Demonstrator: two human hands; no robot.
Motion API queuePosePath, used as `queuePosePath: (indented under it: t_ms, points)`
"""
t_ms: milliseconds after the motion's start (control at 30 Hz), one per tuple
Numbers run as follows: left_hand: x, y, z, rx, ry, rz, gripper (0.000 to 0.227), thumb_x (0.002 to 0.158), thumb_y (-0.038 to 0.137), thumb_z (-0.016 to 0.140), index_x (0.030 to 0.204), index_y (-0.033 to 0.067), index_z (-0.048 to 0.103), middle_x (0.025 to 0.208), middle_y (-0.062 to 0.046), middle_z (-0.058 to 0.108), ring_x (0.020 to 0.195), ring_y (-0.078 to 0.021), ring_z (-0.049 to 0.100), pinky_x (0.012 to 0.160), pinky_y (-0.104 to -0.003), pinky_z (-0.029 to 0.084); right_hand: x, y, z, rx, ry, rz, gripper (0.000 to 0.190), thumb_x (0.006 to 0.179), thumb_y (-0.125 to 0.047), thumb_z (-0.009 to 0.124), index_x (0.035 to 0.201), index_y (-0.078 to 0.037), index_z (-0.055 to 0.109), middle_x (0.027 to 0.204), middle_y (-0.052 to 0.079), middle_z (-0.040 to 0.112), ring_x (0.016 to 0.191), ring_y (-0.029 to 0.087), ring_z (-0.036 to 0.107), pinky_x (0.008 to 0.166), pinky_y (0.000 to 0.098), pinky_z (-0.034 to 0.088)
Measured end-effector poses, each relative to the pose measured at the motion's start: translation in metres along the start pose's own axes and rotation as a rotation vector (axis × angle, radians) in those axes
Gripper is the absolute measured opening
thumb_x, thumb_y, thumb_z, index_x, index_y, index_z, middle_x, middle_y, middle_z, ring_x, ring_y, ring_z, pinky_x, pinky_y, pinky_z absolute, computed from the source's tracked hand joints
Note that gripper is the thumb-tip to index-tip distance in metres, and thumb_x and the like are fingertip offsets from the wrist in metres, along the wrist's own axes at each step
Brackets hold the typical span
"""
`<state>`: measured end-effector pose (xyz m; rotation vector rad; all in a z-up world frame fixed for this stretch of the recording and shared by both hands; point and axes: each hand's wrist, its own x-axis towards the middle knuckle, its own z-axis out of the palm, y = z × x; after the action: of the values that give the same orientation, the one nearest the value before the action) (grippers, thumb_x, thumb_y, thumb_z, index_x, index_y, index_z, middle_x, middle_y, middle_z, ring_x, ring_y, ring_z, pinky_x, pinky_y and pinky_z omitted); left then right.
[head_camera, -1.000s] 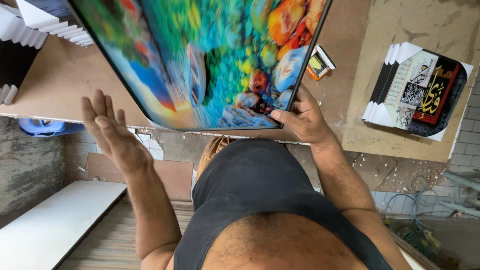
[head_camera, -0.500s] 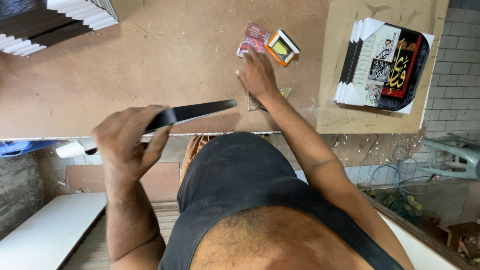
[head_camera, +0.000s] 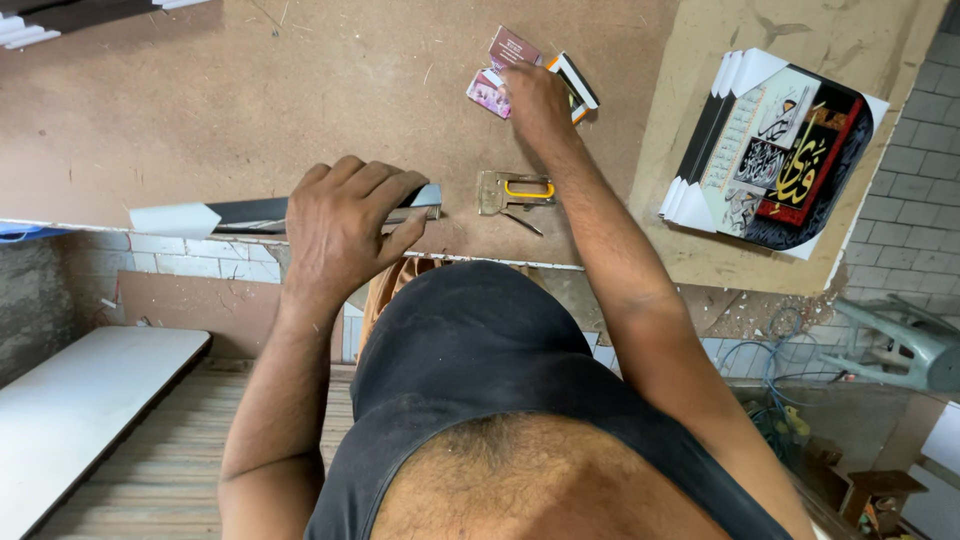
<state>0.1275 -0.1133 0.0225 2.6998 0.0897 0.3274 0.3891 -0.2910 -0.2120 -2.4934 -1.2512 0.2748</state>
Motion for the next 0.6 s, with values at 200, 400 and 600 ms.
queuePosePath:
  t_ms: [200, 400, 600]
  points:
    - [0.011, -0.004, 0.013, -0.001, 0.013, 0.015, 0.028, 0.094, 0.039, 0.079, 0.108, 0.0144, 0.078, 0.091, 0.000, 0.073, 0.080, -0.0170, 0.061, 0.068, -0.036, 0.044, -0.048, -0.066, -0.063, 0.344, 0.461, 0.076, 0.011, 0.104, -0.009, 0.066, 0.107, 0.001, 0.069, 0.098, 0.015, 0.072, 0.086, 0.026, 0.072, 0.074, 0.0412, 0.057]
    - [0.010, -0.007, 0.014, -0.006, 0.029, -0.001, 0.032, 0.100, 0.040, 0.080, 0.112, 0.0106, 0.076, 0.096, -0.002, 0.072, 0.085, -0.0170, 0.063, 0.070, -0.035, 0.044, -0.113, -0.118, -0.100, 1.658, 0.259, 0.240, 0.015, 0.103, -0.004, 0.072, 0.113, 0.003, 0.063, 0.099, 0.013, 0.073, 0.086, 0.017, 0.074, 0.074, 0.0356, 0.065]
    - [0.002, -0.010, 0.007, -0.068, 0.004, 0.041, 0.059, 0.095, 0.051, 0.081, 0.125, 0.0039, 0.063, 0.093, -0.008, 0.067, 0.086, -0.0208, 0.063, 0.069, -0.038, 0.044, -0.126, -0.141, -0.069, 1.542, 0.313, 0.083, 0.028, 0.096, 0.002, 0.079, 0.119, 0.007, 0.064, 0.111, 0.014, 0.073, 0.104, 0.021, 0.072, 0.097, 0.0381, 0.062]
